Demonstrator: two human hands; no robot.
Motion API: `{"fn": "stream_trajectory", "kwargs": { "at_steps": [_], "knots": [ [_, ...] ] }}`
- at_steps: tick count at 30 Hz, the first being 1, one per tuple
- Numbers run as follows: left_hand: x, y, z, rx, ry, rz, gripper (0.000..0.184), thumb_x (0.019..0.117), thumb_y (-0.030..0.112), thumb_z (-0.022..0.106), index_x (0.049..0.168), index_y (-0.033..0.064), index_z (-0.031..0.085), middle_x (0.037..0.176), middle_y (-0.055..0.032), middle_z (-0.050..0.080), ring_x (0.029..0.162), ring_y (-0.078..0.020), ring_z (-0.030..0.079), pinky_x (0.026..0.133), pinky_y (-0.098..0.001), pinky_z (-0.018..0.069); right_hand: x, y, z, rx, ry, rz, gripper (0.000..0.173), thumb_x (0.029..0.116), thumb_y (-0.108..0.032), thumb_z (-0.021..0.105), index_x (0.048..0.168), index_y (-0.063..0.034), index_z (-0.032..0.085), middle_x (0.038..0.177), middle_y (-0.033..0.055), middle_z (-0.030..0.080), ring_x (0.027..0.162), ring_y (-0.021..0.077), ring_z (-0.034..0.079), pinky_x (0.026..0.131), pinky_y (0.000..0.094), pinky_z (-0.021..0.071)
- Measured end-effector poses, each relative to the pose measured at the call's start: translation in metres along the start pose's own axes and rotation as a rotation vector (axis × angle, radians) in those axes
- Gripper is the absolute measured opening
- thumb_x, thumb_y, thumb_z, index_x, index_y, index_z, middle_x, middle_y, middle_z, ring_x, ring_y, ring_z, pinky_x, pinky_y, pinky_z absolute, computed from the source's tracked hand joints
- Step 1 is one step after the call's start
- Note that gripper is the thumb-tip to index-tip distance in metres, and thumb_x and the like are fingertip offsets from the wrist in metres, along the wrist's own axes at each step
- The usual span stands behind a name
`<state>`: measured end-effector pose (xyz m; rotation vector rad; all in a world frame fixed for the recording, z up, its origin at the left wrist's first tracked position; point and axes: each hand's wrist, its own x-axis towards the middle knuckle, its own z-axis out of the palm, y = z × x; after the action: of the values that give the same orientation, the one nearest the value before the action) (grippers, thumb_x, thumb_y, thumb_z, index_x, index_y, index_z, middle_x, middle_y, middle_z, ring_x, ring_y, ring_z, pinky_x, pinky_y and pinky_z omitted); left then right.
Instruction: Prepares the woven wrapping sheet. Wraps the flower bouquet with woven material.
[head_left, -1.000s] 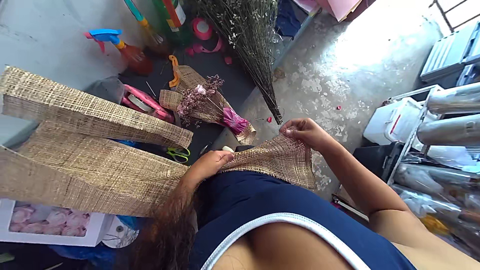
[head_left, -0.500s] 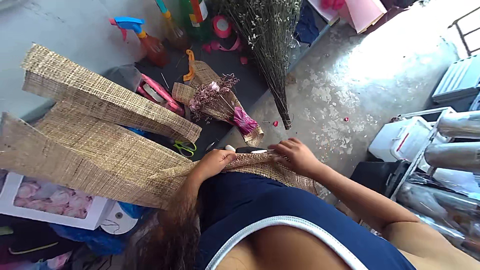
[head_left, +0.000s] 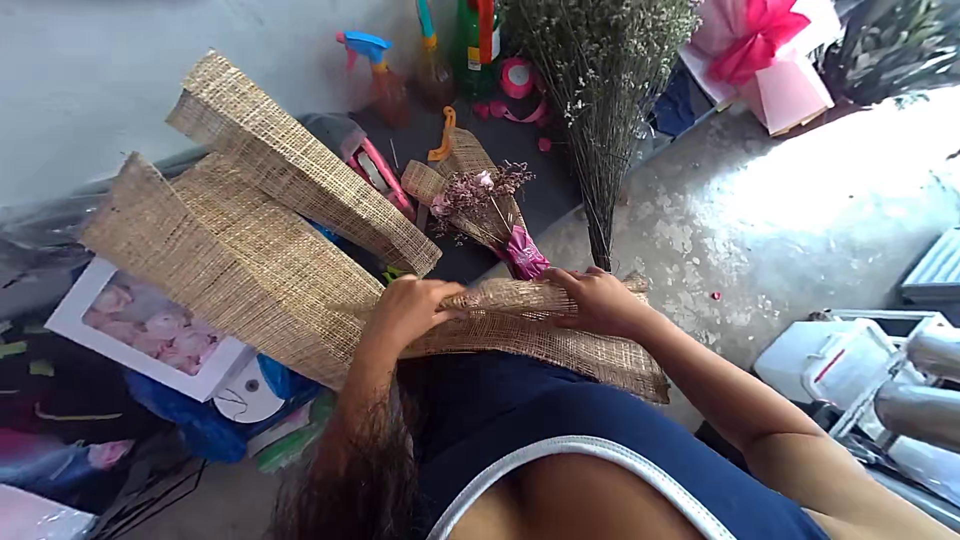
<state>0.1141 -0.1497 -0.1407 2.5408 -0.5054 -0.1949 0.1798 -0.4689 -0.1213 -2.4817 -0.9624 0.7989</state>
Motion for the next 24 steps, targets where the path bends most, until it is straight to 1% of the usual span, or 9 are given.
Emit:
{"fn": "stream_trajectory", "kwargs": {
  "at_steps": [2,4,7,9,14,16,18,21,24],
  "knots": [
    [0.003,0.002,-0.024,-0.023,0.133,0.044,0.060,0.0881,0.040,0.077,0.141,0.0145,0.062,0.137,-0.0096,0.065,0.129,-0.0325,0.059,0.112,-0.0688,0.0326,0.019,-0.015,-0.004,0.035,0.064,-0.055,0.062,0.0898,-0.018,0.078,0.147,-0.0138,0.053,0.107,0.0206,0.073,0.088,0.0435,0.071,0.079,0.0671,0.0536],
    [-0.012,-0.004,-0.059,-0.021,0.390,-0.016,0.067,0.0990,0.054,0.053,0.150,0.0109,0.049,0.157,-0.0111,0.046,0.148,-0.0322,0.037,0.119,-0.0668,0.0190,0.037,-0.009,-0.014,0.213,0.086,-0.073,0.042,0.0947,-0.011,0.071,0.136,-0.0089,0.063,0.096,0.0195,0.074,0.083,0.0372,0.072,0.078,0.0614,0.0562],
    [-0.066,-0.033,-0.076,-0.209,0.961,-0.180,0.059,0.1082,0.036,0.044,0.151,-0.0033,0.038,0.159,-0.0154,0.040,0.148,-0.0239,0.037,0.121,-0.0431,0.0340,0.049,0.011,-0.035,0.651,0.121,-0.033,0.032,0.0968,-0.003,0.063,0.129,0.0005,0.062,0.104,0.0091,0.072,0.088,0.0116,0.070,0.084,0.0344,0.0598],
    [-0.086,-0.045,-0.054,-0.419,1.180,-0.305,0.063,0.1061,0.021,0.048,0.158,-0.0016,0.021,0.163,-0.0141,0.032,0.147,-0.0209,0.038,0.118,-0.0383,0.0384,0.055,0.020,-0.040,0.933,0.183,0.046,0.034,0.0990,-0.003,0.059,0.133,-0.0057,0.058,0.105,0.0026,0.073,0.085,0.0075,0.071,0.078,0.0296,0.0622],
    [-0.039,0.001,0.010,-1.211,0.709,-0.561,0.109,0.0892,0.038,0.072,0.164,0.0204,-0.005,0.167,-0.0061,0.026,0.139,-0.0214,0.050,0.106,-0.0452,0.0508,0.091,-0.006,-0.027,1.135,0.254,0.104,0.036,0.1017,-0.005,0.056,0.137,-0.0113,0.053,0.103,0.0019,0.073,0.082,0.0095,0.071,0.074,0.0310,0.0626],
    [-0.005,0.017,0.024,-1.447,0.624,-0.566,0.091,0.0950,0.030,0.063,0.162,0.0197,0.002,0.153,-0.0077,0.047,0.119,-0.0194,0.064,0.093,-0.0426,0.0577,0.108,-0.029,-0.015,1.138,0.166,0.050,0.041,0.0973,-0.002,0.059,0.137,-0.0095,0.053,0.104,0.0035,0.073,0.083,0.0104,0.071,0.074,0.0318,0.0621],
    [0.018,0.026,0.022,-1.580,0.683,-0.691,0.051,0.1062,0.014,0.049,0.153,0.0088,0.029,0.124,-0.0115,0.062,0.100,-0.0183,0.067,0.087,-0.0386,0.0576,0.122,-0.054,-0.003,1.026,0.096,0.002,0.042,0.0948,0.001,0.063,0.136,-0.0045,0.054,0.106,0.0080,0.071,0.087,0.0128,0.070,0.079,0.0341,0.0612],
    [0.026,0.011,0.014,-1.482,0.963,-0.799,0.039,0.0968,0.007,0.067,0.132,-0.0014,0.052,0.109,-0.0144,0.069,0.094,-0.0188,0.069,0.084,-0.0384,0.0593,0.134,-0.077,0.008,0.836,0.102,-0.088,0.037,0.1003,-0.006,0.058,0.135,0.0044,0.053,0.116,0.0182,0.067,0.101,0.0184,0.067,0.091,0.0386,0.0553],
    [0.025,0.000,0.014,-1.316,1.218,-0.798,0.033,0.0865,0.002,0.078,0.115,-0.0030,0.061,0.095,-0.0101,0.073,0.085,-0.0138,0.072,0.079,-0.0332,0.0611,0.122,-0.094,0.011,0.830,0.003,-0.146,0.072,0.0920,-0.039,0.061,0.149,-0.0007,0.040,0.128,0.0110,0.063,0.112,0.0085,0.062,0.099,0.0297,0.0521]
  ]
}}
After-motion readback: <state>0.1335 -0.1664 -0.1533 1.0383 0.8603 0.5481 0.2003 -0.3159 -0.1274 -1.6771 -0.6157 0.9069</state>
